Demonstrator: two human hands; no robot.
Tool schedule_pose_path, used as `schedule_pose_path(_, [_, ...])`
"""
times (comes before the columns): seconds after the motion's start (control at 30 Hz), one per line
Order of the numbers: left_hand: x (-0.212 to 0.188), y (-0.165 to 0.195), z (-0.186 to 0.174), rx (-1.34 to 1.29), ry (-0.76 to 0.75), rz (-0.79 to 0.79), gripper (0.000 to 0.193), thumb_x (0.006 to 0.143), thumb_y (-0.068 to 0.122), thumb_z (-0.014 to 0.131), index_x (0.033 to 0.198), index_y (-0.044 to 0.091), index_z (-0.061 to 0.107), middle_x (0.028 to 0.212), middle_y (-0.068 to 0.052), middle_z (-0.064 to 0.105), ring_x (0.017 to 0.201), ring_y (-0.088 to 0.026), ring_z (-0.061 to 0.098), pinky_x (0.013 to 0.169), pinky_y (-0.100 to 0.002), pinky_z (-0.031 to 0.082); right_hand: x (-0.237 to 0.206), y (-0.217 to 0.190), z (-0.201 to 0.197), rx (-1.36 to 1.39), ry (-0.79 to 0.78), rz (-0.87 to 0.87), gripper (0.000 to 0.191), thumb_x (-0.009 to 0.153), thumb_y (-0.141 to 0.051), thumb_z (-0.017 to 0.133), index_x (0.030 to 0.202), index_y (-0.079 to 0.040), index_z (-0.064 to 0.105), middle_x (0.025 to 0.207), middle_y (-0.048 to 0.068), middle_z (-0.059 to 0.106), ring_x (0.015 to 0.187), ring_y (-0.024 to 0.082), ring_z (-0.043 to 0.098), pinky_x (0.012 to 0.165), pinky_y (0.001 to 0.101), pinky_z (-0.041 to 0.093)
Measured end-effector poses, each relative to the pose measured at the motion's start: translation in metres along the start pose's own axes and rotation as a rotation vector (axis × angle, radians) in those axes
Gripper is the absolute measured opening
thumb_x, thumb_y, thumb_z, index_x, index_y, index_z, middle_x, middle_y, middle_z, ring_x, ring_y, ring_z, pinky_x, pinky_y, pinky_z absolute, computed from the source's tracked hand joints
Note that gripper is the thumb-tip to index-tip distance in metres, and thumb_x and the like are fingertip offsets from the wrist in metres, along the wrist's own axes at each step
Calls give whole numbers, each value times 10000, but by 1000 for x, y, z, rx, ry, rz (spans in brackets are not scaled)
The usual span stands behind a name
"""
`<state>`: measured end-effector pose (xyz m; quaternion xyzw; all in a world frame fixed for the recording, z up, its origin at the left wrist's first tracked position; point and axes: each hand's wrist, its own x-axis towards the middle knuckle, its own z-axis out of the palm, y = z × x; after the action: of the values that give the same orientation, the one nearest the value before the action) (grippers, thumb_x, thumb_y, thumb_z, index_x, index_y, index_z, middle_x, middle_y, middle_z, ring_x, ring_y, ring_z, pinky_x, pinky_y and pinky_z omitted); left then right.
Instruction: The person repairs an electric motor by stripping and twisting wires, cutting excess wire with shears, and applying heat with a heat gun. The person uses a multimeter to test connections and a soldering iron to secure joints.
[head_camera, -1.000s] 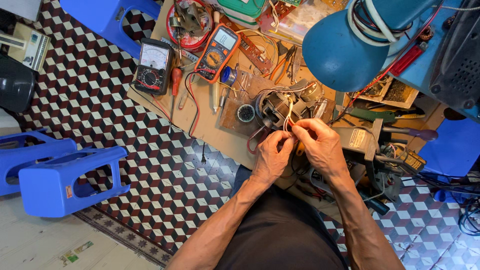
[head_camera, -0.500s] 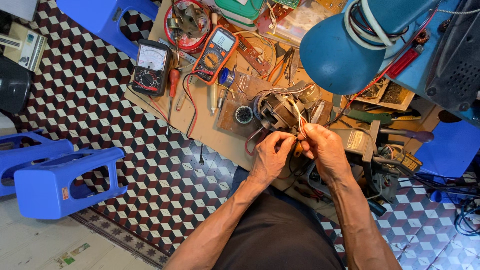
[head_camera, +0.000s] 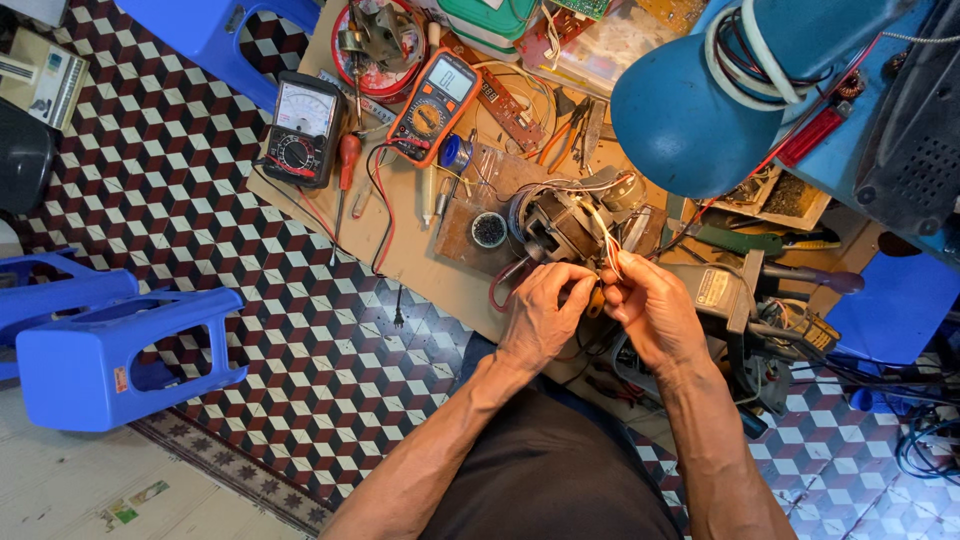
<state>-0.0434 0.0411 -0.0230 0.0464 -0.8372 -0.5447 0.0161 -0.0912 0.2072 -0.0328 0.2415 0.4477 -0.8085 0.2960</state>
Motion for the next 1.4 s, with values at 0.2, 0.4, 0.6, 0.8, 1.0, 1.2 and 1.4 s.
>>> schedule_pose_path(0.2, [5, -4, -1, -35, -23, 24, 126, 997, 160, 638, 1039, 48, 679, 972, -117, 715, 939, -295, 707, 822, -385, 560, -4, -3, 1, -3, 1, 14, 196, 1016, -201, 598, 1062, -19, 653, 867, 49, 641, 681, 109, 554, 539, 236, 423])
schedule_pose_path(0.4, [7, -8, 2, -84, -59, -73, 166, 1016, 198, 625, 1065, 46, 671, 936, -132, 731, 854, -264, 730, 748, -375, 574, -6, -2, -1, -143, 13, -47, 160, 978, -142, 666, 1082, -21, 650, 874, 36, 651, 702, 97, 585, 576, 224, 453])
schedule_pose_path(0.6, [7, -17, 13, -318, -94, -299, 231, 1037, 228, 587, 1095, 15, 655, 965, -114, 768, 850, -174, 764, 715, -311, 624, -2, 2, -2, -144, 75, -91, 189, 970, -119, 675, 1120, -7, 648, 880, 51, 692, 672, 79, 601, 546, 206, 459])
schedule_pose_path(0.8, [1, -26, 26, -413, -30, -314, 242, 1049, 221, 550, 1115, 1, 622, 1010, -100, 771, 854, -157, 756, 715, -295, 626, -2, 0, -2, -156, 93, -97, 189, 989, -138, 662, 1112, -3, 613, 884, 64, 694, 671, 78, 606, 547, 206, 472])
schedule_pose_path(1.0, [-10, -29, 47, -528, 109, -394, 243, 1060, 235, 531, 1105, 2, 586, 980, -130, 775, 793, -148, 735, 684, -274, 599, -2, 3, 0, -369, 160, -200, 220, 981, -169, 658, 1122, -2, 632, 903, 40, 701, 677, 59, 599, 554, 194, 459])
schedule_pose_path(1.2, [-11, -31, 45, -604, 175, -547, 281, 1060, 244, 554, 1094, -20, 644, 964, -128, 783, 766, -151, 730, 681, -268, 595, -4, 4, 1, -390, 205, -162, 207, 984, -174, 682, 1085, 7, 688, 808, 20, 641, 651, 62, 577, 550, 198, 438])
schedule_pose_path(1.4, [-7, -8, 27, -469, 125, -416, 290, 1021, 243, 611, 1144, -9, 685, 973, -100, 784, 840, -123, 743, 734, -255, 598, -9, -4, 1, -325, 129, -97, 196, 971, -173, 684, 1062, -1, 705, 857, 21, 689, 650, 58, 577, 545, 195, 434])
